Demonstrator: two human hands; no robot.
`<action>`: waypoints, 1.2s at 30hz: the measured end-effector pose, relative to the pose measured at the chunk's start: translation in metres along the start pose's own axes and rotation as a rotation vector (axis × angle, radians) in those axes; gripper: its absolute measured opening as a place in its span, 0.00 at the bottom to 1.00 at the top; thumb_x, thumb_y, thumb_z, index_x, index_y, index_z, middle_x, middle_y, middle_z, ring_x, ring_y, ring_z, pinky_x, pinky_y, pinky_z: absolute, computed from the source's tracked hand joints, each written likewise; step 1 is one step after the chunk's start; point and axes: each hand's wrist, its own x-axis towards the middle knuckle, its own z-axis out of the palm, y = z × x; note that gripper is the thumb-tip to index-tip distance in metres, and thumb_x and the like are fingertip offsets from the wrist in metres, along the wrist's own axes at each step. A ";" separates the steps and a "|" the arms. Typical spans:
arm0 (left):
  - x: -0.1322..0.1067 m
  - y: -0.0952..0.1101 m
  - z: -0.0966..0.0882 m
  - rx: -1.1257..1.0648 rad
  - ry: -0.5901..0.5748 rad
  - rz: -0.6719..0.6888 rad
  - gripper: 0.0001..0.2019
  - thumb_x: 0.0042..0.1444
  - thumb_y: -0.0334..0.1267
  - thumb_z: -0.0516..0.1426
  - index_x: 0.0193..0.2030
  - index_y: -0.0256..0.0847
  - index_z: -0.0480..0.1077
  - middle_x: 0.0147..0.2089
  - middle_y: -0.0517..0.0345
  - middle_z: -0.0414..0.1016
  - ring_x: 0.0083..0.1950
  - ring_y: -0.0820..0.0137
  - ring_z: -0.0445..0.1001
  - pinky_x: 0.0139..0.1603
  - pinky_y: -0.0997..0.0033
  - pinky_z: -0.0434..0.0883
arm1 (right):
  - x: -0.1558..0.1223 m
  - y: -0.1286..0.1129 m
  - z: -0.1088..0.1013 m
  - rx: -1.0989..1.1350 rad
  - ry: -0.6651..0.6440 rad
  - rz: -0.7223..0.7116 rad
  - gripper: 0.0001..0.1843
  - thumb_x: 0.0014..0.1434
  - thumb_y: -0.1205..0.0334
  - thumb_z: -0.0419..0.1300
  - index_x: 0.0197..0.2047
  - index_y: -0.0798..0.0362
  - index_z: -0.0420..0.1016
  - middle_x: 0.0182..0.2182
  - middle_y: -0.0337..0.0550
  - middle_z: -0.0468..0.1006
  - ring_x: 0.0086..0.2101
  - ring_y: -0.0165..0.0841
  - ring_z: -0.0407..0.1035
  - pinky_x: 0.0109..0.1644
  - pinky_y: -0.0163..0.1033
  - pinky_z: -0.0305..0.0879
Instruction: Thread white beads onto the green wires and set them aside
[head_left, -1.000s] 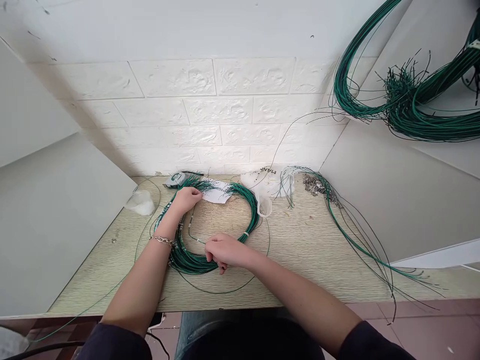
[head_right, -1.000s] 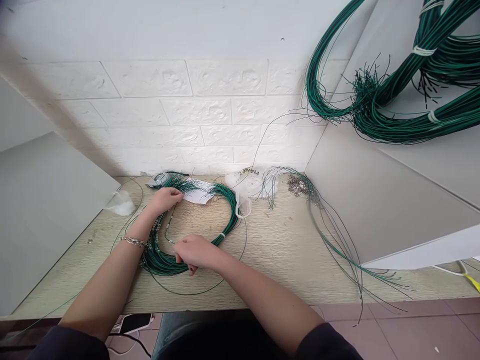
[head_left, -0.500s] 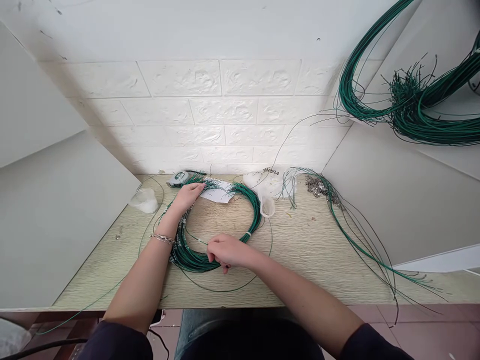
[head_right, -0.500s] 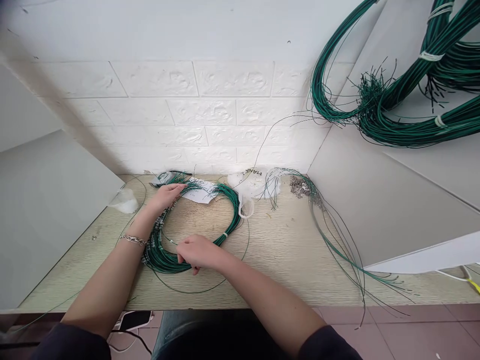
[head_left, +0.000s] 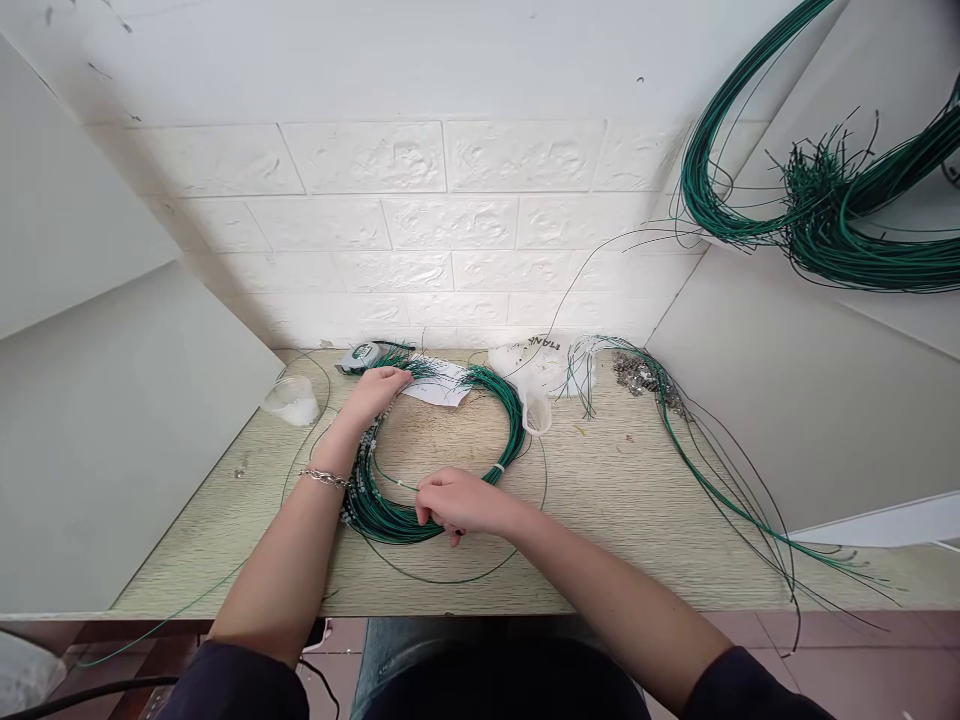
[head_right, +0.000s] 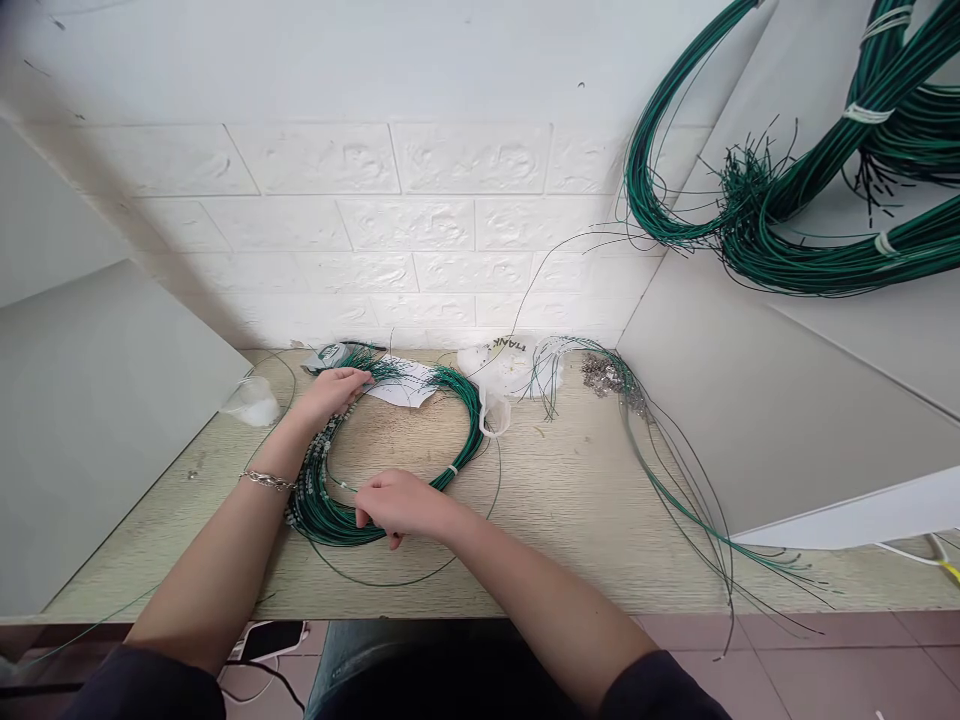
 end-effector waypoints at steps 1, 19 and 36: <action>-0.001 0.003 -0.002 -0.069 -0.010 -0.005 0.13 0.49 0.44 0.51 0.30 0.36 0.68 0.18 0.64 0.56 0.15 0.81 0.50 0.14 0.80 0.47 | -0.003 -0.002 -0.002 0.003 -0.009 -0.022 0.08 0.46 0.65 0.47 0.24 0.56 0.65 0.15 0.33 0.55 0.14 0.21 0.52 0.17 0.29 0.60; 0.002 0.001 -0.029 -1.492 0.062 -0.116 0.08 0.55 0.30 0.47 0.27 0.36 0.63 0.24 0.60 0.66 0.28 0.79 0.68 0.28 0.80 0.68 | -0.018 0.005 -0.041 0.264 0.197 -0.073 0.17 0.56 0.52 0.50 0.40 0.57 0.69 0.17 0.29 0.46 0.15 0.19 0.38 0.15 0.27 0.36; 0.012 -0.015 -0.025 -0.993 0.101 0.059 0.07 0.45 0.24 0.56 0.32 0.32 0.71 0.28 0.58 0.70 0.29 0.79 0.68 0.27 0.85 0.67 | -0.024 0.006 -0.046 0.331 0.105 -0.068 0.12 0.54 0.57 0.52 0.31 0.59 0.66 0.17 0.31 0.53 0.14 0.18 0.42 0.14 0.27 0.36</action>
